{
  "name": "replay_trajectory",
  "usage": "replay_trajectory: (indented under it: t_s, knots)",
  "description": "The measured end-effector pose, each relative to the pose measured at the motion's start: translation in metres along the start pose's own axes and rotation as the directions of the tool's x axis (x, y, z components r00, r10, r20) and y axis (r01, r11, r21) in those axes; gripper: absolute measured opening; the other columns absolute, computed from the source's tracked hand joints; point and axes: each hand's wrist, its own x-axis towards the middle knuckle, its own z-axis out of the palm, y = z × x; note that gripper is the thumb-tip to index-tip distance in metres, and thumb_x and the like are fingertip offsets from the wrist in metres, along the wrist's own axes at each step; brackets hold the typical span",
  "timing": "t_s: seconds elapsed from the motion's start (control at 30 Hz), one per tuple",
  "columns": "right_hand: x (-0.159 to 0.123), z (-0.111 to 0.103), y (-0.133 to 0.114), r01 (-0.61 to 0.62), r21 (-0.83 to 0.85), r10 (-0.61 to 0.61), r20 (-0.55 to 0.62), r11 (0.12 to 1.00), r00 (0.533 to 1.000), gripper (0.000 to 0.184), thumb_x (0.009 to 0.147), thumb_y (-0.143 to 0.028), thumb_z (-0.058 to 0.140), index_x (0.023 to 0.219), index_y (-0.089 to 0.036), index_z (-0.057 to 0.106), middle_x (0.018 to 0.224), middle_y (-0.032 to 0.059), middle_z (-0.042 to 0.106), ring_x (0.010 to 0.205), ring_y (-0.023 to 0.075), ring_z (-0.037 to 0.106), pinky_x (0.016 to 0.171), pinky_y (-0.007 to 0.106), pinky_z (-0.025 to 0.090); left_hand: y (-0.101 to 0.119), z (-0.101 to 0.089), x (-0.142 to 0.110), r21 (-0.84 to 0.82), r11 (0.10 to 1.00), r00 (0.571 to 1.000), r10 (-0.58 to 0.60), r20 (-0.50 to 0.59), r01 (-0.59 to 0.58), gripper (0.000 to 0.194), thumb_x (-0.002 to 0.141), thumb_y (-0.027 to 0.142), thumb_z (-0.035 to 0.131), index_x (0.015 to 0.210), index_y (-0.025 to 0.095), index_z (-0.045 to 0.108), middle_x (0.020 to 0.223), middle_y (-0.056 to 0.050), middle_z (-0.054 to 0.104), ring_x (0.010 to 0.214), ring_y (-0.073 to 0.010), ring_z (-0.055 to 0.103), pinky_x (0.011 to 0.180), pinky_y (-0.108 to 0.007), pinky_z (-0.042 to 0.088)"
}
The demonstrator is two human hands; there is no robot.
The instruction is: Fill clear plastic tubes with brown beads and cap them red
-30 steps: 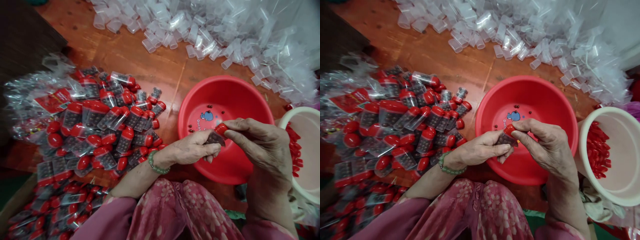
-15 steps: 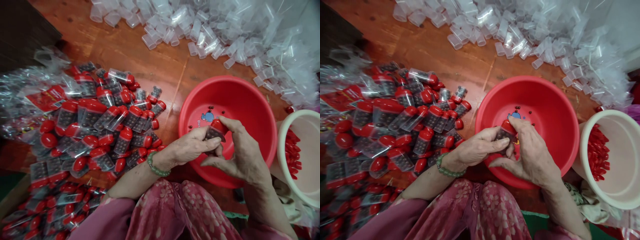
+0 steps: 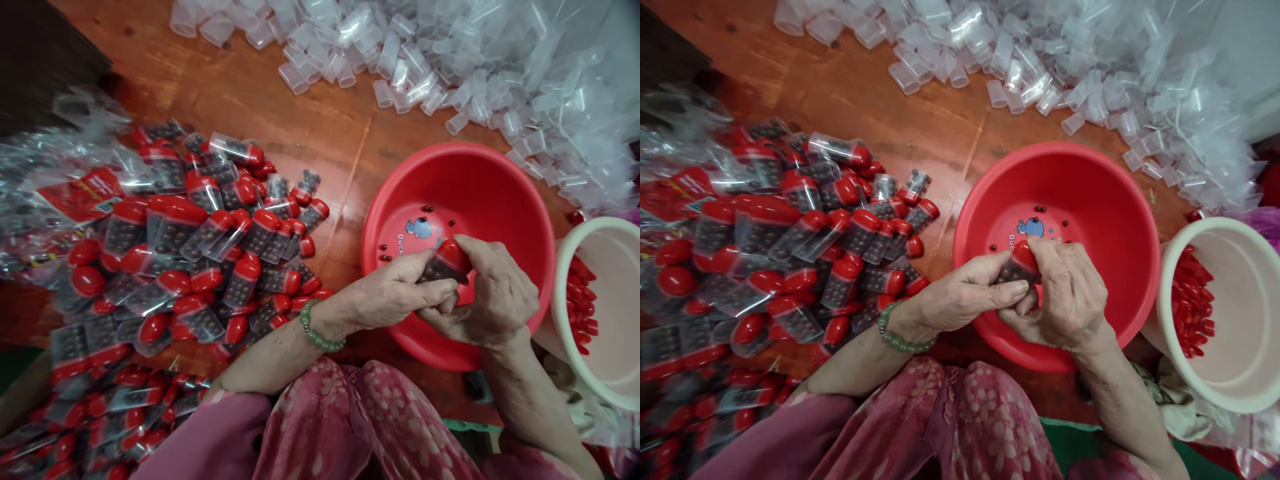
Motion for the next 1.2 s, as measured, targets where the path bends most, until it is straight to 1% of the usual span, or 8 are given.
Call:
replay_trajectory:
  t_s: [0.3,0.43,0.57,0.7,0.83,0.93,1.07,1.2]
  knots:
    - [-0.001,0.000,-0.001,-0.059,-0.017,0.059,0.021,0.998,0.998,0.065,0.087,-0.050,0.067,0.132,-0.004,0.058,0.097,0.0181,0.074,0.079,0.0270,0.072,0.068,0.039,0.061,0.000,0.004,0.003,0.021,0.999,0.998,0.037,-0.056,-0.036,0.042,0.083,0.050,0.080,0.080,0.015,0.056,0.074,0.002,0.056,0.069,-0.0087,0.050,0.070,-0.026,0.041]
    - [-0.002,0.000,0.001,-0.142,0.130,0.127,0.116,0.981,0.985,0.071,0.084,-0.038,0.069,0.146,-0.008,0.049,0.114,0.0204,0.074,0.099,0.0324,0.074,0.078,0.043,0.065,0.000,0.004,0.004,-0.042,0.998,0.995,0.052,-0.088,-0.056,0.039,0.084,0.047,0.080,0.080,0.015,0.059,0.075,0.000,0.057,0.071,-0.0101,0.053,0.071,-0.025,0.044]
    - [-0.007,0.003,0.003,-0.148,0.215,0.132,0.089,0.965,0.987,0.087,0.087,-0.043,0.069,0.160,-0.011,0.034,0.128,0.0224,0.069,0.112,0.0352,0.071,0.082,0.048,0.065,-0.003,0.001,0.004,-0.127,0.992,0.998,-0.024,-0.063,0.016,0.042,0.080,0.051,0.084,0.087,0.015,0.064,0.081,-0.003,0.064,0.077,-0.0128,0.060,0.075,-0.025,0.049]
    - [-0.006,0.006,0.000,-0.112,0.173,0.111,0.018,0.979,0.994,0.083,0.089,-0.049,0.071,0.155,-0.007,0.044,0.116,0.0218,0.072,0.102,0.0328,0.073,0.082,0.045,0.064,-0.005,-0.002,0.006,-0.162,0.986,0.999,-0.036,-0.009,0.034,0.047,0.078,0.053,0.086,0.087,0.013,0.064,0.080,-0.004,0.065,0.076,-0.0119,0.061,0.075,-0.024,0.049]
    - [-0.003,0.004,-0.004,-0.107,0.085,0.110,-0.029,0.991,0.993,0.076,0.091,-0.054,0.067,0.147,-0.004,0.055,0.102,0.0200,0.074,0.087,0.0299,0.074,0.075,0.040,0.062,-0.003,0.001,0.005,-0.141,0.990,1.000,0.018,-0.025,-0.021,0.047,0.082,0.054,0.082,0.078,0.012,0.060,0.074,-0.001,0.057,0.068,-0.0086,0.053,0.068,-0.023,0.043]
    - [-0.002,0.000,-0.005,-0.125,0.040,0.126,-0.038,0.991,0.991,0.071,0.090,-0.049,0.069,0.141,-0.001,0.059,0.099,0.0201,0.074,0.084,0.0293,0.074,0.074,0.039,0.062,0.000,0.008,0.005,-0.151,0.988,0.999,0.027,-0.031,-0.032,0.044,0.080,0.050,0.083,0.076,0.014,0.058,0.072,0.001,0.055,0.067,-0.0093,0.050,0.068,-0.025,0.041]
    - [0.001,-0.002,-0.004,-0.128,0.034,0.127,0.040,0.991,0.991,0.067,0.089,-0.045,0.069,0.142,-0.007,0.057,0.096,0.0167,0.074,0.082,0.0290,0.073,0.071,0.039,0.063,-0.001,0.010,0.007,-0.170,0.985,0.998,0.000,-0.068,-0.012,0.046,0.077,0.053,0.085,0.075,0.015,0.057,0.071,0.001,0.055,0.068,-0.0105,0.050,0.068,-0.026,0.041]
    - [0.004,0.000,-0.001,-0.216,0.206,0.187,0.148,0.955,0.971,0.077,0.084,-0.048,0.077,0.148,-0.014,0.049,0.108,0.0161,0.072,0.089,0.0297,0.072,0.073,0.043,0.065,-0.003,0.005,0.009,-0.122,0.992,0.989,-0.046,-0.141,0.029,0.055,0.090,0.068,0.064,0.077,0.014,0.065,0.075,-0.003,0.063,0.067,-0.0130,0.056,0.069,-0.029,0.045]
